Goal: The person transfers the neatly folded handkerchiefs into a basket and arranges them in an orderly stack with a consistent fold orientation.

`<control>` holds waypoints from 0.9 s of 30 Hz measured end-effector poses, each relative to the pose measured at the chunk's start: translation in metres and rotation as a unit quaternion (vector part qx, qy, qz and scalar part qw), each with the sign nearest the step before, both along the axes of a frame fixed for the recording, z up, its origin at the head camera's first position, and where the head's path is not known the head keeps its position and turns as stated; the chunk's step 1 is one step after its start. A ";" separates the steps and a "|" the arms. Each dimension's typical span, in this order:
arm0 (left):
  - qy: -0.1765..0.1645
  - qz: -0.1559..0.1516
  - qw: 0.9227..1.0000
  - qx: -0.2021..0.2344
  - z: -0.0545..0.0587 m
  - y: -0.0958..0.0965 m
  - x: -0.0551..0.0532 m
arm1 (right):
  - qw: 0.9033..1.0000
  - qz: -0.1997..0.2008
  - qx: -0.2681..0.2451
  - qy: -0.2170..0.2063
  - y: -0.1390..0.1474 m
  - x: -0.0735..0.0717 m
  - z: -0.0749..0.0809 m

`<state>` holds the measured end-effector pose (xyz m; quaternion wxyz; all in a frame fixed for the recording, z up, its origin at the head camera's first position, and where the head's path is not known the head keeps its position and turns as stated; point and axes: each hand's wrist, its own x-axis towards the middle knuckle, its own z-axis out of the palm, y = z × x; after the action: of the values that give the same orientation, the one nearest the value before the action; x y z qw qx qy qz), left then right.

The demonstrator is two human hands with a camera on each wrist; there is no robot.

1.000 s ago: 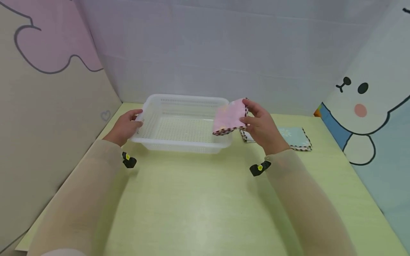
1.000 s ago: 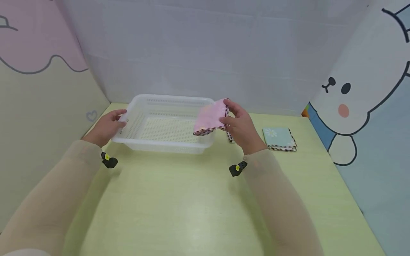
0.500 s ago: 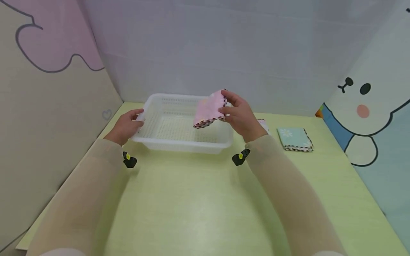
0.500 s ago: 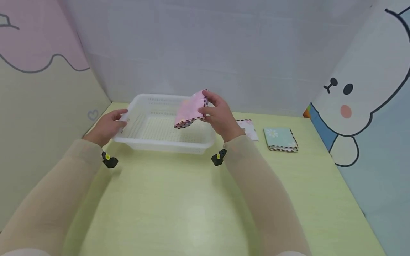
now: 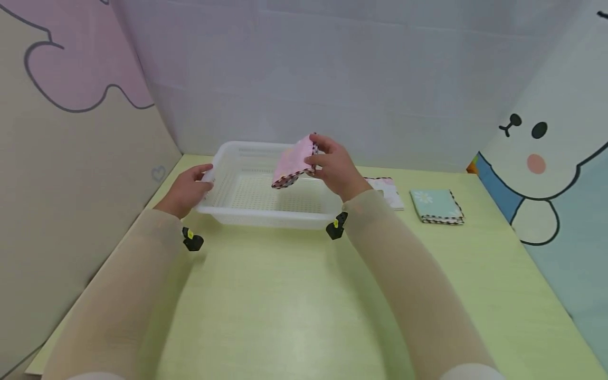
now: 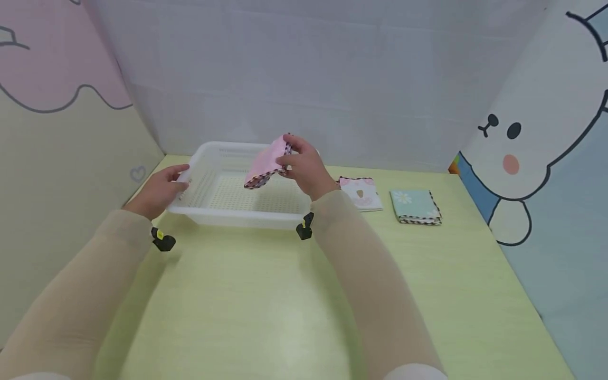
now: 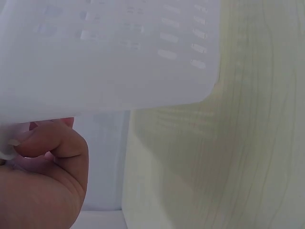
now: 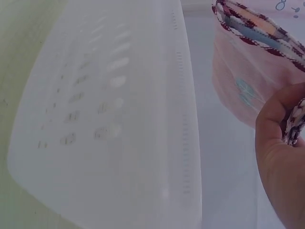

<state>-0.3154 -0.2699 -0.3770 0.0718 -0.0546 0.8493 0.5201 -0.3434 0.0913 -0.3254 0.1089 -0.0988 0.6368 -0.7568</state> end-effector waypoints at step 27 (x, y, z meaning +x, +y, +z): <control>0.027 -0.003 1.000 -0.001 0.000 0.005 0.002 | 0.998 0.012 0.000 -0.055 -0.031 -0.015 -0.024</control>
<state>-0.3131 -0.2649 -0.3772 0.0500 -0.0382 0.8517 0.5202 -0.3582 0.0600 -0.3491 0.1527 -0.0646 0.6284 -0.7600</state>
